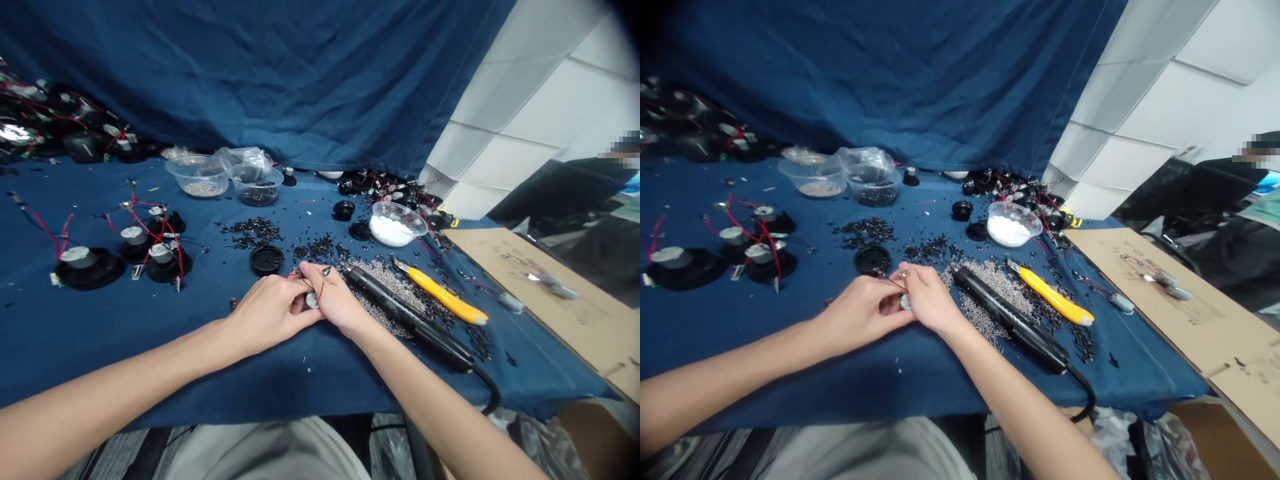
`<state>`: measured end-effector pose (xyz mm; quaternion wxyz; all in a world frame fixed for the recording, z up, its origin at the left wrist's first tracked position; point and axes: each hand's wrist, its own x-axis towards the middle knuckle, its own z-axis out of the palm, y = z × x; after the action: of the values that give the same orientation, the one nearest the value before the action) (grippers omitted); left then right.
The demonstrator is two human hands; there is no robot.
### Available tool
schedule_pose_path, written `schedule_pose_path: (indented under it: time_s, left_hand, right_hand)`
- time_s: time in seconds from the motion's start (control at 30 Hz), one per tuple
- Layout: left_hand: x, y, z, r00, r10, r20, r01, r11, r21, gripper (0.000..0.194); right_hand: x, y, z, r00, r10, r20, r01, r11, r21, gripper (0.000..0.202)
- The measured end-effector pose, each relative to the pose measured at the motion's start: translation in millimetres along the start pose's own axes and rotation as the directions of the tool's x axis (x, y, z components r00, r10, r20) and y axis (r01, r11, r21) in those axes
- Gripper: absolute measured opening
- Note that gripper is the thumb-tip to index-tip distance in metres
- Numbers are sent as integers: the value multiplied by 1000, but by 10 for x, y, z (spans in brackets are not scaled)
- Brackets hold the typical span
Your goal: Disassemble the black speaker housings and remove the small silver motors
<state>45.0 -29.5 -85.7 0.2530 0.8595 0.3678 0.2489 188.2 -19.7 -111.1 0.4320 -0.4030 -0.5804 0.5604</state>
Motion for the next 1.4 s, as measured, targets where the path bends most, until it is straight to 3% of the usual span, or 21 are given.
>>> schedule_pose_path:
  time_s: [0.1, 0.27, 0.37, 0.47, 0.6, 0.7, 1.03, 1.2, 1.4]
  left_hand:
    - [-19, 9, -23, 999, -34, 7, 35, 998, -57, 24]
    - [-41, 9, -133, 977, -129, 171, 185, 909, -374, 16]
    - [4, -18, -82, 984, -178, 17, 165, 866, -473, 21]
    - [81, -46, 61, 949, -246, -196, 125, 867, -483, 18]
    - [148, -98, 204, 883, -331, -333, 138, 861, -489, 13]
    - [164, -125, 237, 857, -346, -382, 125, 859, -496, 15]
    - [175, 41, 296, 872, -416, -258, 137, 714, -687, 24]
    - [159, 55, 240, 891, -377, -252, 128, 742, -658, 29]
    - [181, 35, 228, 908, -349, -231, 126, 754, -645, 28]
  right_hand:
    - [-19, -3, -14, 1000, 11, -15, -11, 999, -43, 42]
    - [-21, 18, -21, 996, -11, -86, 0, 992, -125, 44]
    - [-1, 45, 11, 980, -60, -191, 28, 985, -169, 43]
    - [5, 43, 64, 940, -117, -322, 32, 966, -257, 39]
    - [-39, -16, 144, 931, -150, -334, 42, 950, -310, 31]
    - [-79, -44, 192, 937, -155, -312, 48, 945, -323, 32]
    - [-266, -69, 311, 934, -179, -308, 60, 931, -359, 30]
    - [-328, -96, 329, 933, -225, -280, 98, 910, -404, 31]
    - [-385, -116, 325, 942, -186, -279, 76, 930, -360, 32]
